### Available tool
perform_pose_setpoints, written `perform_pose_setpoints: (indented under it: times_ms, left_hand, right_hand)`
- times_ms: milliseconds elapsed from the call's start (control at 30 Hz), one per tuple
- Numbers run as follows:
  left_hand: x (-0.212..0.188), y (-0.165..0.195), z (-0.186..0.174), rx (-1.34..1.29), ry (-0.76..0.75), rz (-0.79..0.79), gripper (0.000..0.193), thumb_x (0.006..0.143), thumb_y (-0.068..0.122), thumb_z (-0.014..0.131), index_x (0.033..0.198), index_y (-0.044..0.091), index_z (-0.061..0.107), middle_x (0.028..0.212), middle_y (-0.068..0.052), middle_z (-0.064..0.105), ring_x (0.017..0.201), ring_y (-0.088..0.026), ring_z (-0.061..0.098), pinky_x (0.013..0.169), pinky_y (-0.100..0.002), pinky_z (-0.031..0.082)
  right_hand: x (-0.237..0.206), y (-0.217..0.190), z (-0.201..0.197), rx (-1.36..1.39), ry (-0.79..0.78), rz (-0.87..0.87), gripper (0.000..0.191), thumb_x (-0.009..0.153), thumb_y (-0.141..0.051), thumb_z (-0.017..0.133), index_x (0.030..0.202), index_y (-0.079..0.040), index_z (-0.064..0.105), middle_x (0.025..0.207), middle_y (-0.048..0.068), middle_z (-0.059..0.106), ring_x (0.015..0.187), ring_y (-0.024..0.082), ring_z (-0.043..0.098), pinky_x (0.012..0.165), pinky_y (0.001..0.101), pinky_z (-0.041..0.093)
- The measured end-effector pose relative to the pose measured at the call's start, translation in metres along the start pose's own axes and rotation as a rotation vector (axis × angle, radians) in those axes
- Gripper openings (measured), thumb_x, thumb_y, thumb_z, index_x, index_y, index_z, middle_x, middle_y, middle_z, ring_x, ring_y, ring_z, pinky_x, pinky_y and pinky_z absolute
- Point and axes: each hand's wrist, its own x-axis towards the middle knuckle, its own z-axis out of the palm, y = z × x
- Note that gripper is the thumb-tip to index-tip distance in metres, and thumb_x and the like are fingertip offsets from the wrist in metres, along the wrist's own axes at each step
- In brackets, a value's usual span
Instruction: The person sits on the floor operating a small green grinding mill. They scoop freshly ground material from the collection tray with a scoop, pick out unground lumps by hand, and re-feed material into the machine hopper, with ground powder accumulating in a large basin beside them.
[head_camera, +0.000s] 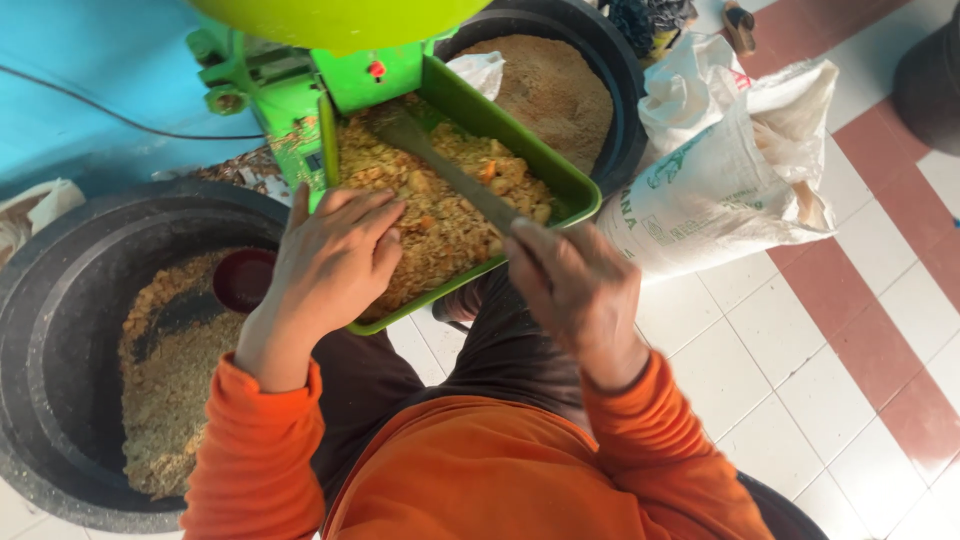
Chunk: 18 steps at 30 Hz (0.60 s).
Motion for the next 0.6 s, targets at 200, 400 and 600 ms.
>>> perform_pose_setpoints:
  times_ms: [200,400,600]
  left_hand:
    - [0.004,0.005,-0.004,-0.021,-0.039,-0.003,0.031,0.098,0.021,0.06,0.123,0.008,0.073,0.13,-0.004,0.071,0.125,-0.027,0.059,0.116,-0.062,0.035]
    - [0.005,0.007,-0.004,0.017,-0.043,0.0,0.031,0.097,0.023,0.06,0.122,0.008,0.073,0.129,-0.004,0.072,0.122,-0.027,0.059,0.115,-0.061,0.035]
    - [0.005,0.006,-0.004,0.013,-0.037,0.004,0.032,0.097,0.023,0.06,0.123,0.009,0.073,0.13,-0.003,0.071,0.124,-0.026,0.059,0.115,-0.06,0.035]
  right_hand:
    - [-0.021,0.001,-0.032,-0.03,0.017,0.106,0.035,0.089,-0.001,0.081,0.123,0.0,0.071,0.099,0.012,0.07,0.081,0.024,0.07,0.069,0.0358,0.058]
    - [-0.027,0.024,-0.054,-0.059,-0.039,-0.062,0.033,0.089,0.005,0.082,0.118,0.002,0.065,0.101,0.012,0.068,0.081,0.026,0.069,0.067,0.0376,0.056]
    - [-0.047,0.027,-0.04,0.053,-0.173,0.05,0.039,0.088,0.005,0.073,0.119,-0.004,0.05,0.105,0.012,0.062,0.085,0.028,0.068,0.071,0.0373,0.057]
